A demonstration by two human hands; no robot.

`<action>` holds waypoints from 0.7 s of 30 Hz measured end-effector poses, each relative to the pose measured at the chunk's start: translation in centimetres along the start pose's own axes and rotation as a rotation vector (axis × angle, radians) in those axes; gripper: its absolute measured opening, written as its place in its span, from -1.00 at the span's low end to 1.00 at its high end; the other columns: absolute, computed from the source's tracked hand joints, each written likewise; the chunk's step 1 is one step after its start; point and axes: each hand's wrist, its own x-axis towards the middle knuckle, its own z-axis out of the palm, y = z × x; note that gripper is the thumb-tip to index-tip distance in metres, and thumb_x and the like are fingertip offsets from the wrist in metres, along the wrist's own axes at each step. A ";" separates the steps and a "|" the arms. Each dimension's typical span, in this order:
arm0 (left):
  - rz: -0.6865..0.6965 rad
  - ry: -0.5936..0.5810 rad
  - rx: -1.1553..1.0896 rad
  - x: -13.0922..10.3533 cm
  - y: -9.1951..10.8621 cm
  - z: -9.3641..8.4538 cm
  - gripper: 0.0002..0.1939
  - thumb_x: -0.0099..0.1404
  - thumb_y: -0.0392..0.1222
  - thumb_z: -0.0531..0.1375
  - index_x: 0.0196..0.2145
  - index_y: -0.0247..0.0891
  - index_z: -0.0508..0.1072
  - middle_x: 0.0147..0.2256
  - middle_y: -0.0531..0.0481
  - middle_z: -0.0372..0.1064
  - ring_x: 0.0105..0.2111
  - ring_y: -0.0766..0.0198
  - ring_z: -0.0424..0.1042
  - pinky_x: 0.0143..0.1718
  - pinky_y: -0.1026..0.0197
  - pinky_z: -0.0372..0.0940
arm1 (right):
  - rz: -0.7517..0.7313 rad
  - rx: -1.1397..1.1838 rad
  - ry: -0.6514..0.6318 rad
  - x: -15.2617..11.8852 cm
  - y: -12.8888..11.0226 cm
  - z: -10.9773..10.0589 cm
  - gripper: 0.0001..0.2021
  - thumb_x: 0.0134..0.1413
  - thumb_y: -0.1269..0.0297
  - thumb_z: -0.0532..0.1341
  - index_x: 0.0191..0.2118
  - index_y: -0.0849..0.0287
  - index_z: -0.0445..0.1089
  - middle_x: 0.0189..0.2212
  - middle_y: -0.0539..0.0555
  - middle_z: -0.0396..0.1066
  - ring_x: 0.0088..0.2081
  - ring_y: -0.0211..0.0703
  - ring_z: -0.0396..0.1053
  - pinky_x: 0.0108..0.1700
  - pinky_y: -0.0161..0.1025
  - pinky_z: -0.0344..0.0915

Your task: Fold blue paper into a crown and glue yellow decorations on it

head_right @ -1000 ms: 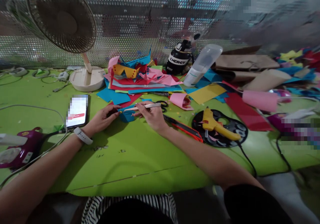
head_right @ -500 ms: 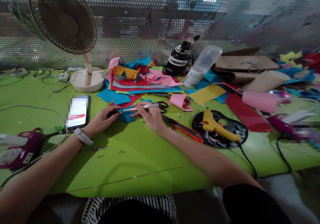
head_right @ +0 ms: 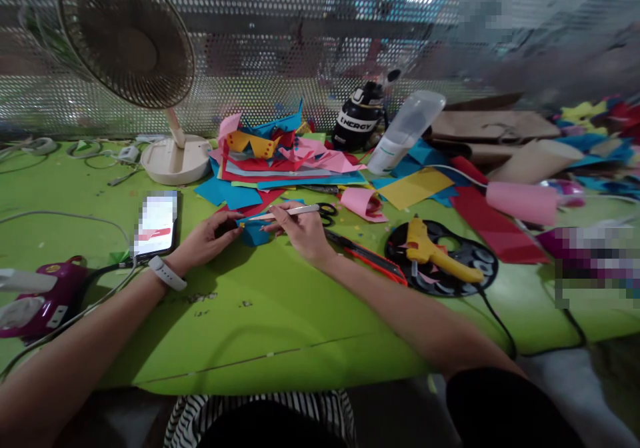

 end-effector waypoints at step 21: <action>-0.002 -0.005 -0.006 0.1 0.4 0.0 -0.71 0.35 -0.12 0.13 -0.02 -0.25 0.40 -0.10 -0.14 0.48 -0.14 0.15 0.45 -0.06 0.06 0.34 | 0.005 0.017 0.006 0.0 -0.3 0.1 -0.57 -0.08 -0.15 0.34 -0.35 0.17 0.39 -0.57 0.00 0.52 -0.52 -0.13 0.54 -0.53 -0.31 0.46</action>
